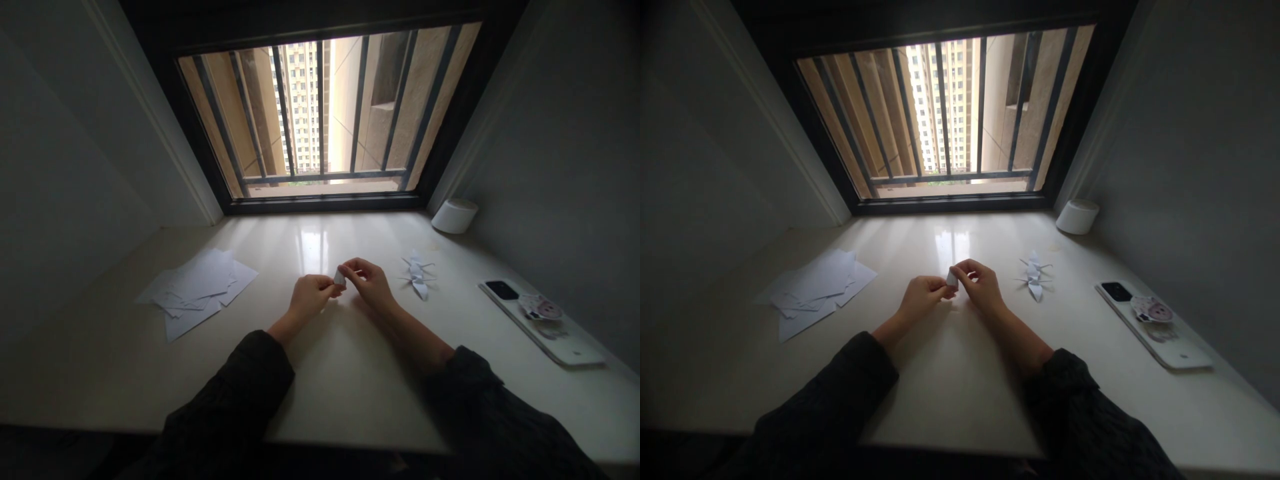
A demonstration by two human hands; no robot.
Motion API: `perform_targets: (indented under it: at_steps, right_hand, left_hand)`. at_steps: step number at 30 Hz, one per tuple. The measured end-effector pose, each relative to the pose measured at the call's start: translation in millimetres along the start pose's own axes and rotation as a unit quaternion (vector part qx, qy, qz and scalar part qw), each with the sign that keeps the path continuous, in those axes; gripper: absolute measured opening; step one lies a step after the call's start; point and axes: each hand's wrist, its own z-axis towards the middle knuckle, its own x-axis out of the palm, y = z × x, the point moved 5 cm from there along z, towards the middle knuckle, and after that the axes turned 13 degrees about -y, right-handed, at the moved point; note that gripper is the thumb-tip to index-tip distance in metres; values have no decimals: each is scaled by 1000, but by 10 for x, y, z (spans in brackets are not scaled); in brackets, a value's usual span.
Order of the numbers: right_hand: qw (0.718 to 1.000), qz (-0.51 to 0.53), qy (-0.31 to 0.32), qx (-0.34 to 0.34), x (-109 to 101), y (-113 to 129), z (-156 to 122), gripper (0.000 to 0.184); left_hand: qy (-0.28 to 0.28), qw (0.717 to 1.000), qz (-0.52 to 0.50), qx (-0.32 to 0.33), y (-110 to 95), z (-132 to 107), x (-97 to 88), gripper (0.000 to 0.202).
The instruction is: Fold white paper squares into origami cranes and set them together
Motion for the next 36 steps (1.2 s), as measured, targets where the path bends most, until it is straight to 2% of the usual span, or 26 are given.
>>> perform_targets:
  at_steps: [12, 22, 28, 36]
  right_hand:
    - [998, 8, -43, -34, -40, 67, -36, 23]
    - [998, 13, -53, -17, -46, 18, -39, 24]
    - [997, 32, -71, -5, -44, -48, -30, 25]
    - [999, 45, -12, 10, -4, -11, -32, 26]
  left_hand:
    - [-9, 993, -91, -80, 5, 34, 9, 29]
    - [-7, 987, -133, -92, 40, 52, 50, 29]
    - [-39, 981, -158, -101, 30, 55, 29, 31]
    - [-53, 984, -149, -78, -14, 37, 11, 34]
